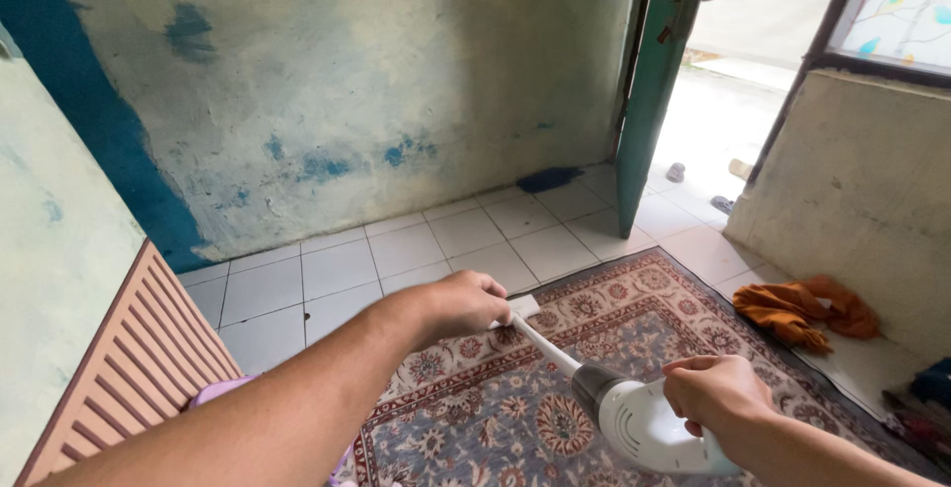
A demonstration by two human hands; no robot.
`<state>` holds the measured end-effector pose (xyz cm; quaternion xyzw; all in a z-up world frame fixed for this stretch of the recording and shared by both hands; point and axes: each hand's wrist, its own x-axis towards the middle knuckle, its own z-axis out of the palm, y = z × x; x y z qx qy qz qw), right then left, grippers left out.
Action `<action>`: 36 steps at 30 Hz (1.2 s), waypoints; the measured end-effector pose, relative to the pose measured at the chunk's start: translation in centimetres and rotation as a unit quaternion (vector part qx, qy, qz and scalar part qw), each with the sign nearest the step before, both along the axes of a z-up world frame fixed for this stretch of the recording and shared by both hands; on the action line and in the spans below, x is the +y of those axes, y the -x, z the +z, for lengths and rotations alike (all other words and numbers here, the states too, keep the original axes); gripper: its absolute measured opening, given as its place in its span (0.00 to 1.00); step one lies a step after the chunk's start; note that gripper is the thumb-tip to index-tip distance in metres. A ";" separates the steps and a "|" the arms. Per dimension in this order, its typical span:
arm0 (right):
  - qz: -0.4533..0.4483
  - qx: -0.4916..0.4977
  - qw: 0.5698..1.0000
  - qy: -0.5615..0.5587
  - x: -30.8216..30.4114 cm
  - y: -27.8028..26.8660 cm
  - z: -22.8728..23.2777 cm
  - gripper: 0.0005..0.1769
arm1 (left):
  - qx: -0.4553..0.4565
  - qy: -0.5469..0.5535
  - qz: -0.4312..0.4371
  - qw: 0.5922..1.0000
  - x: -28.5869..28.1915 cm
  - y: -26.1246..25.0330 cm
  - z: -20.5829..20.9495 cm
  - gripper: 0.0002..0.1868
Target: The person uses a handheld vacuum cleaner to clean a patterned rug in a room. They move the vacuum back and forth across the rug's surface, covering different areas of the floor.
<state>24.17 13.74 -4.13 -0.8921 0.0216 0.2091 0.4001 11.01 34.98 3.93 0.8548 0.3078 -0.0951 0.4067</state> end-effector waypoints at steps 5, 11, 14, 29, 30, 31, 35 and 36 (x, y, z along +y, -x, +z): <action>-0.007 -0.017 1.000 -0.008 1.1 -0.8 -0.4 0.21 | -0.004 -0.020 -0.004 1.000 1.0 -2.2 0.2 0.22; -0.021 -0.010 1.000 0.009 2.0 -1.3 0.0 0.18 | -0.008 -0.037 -0.014 0.999 2.0 -4.1 0.3 0.23; -0.015 0.005 1.000 -0.001 2.3 -1.5 0.3 0.19 | 0.005 -0.038 -0.007 0.999 1.6 -4.9 1.3 0.23; -0.048 0.019 0.999 -0.013 5.5 -3.7 1.2 0.20 | 0.017 -0.045 -0.026 0.998 4.1 -8.5 1.3 0.24; -0.050 0.027 0.998 -0.017 5.9 -3.9 1.3 0.20 | 0.027 -0.043 -0.019 0.999 4.4 -8.5 1.4 0.23; -0.056 0.023 0.998 -0.024 6.4 -4.1 1.2 0.20 | 0.031 -0.037 -0.014 0.999 4.9 -8.6 1.3 0.23; -0.050 0.011 0.998 -0.021 8.5 -4.8 0.7 0.21 | 0.035 -0.020 -0.013 0.999 7.2 -9.2 0.7 0.23; -0.040 0.008 0.999 -0.014 9.2 -4.9 0.6 0.22 | 0.033 -0.017 -0.016 0.999 7.9 -9.4 0.4 0.23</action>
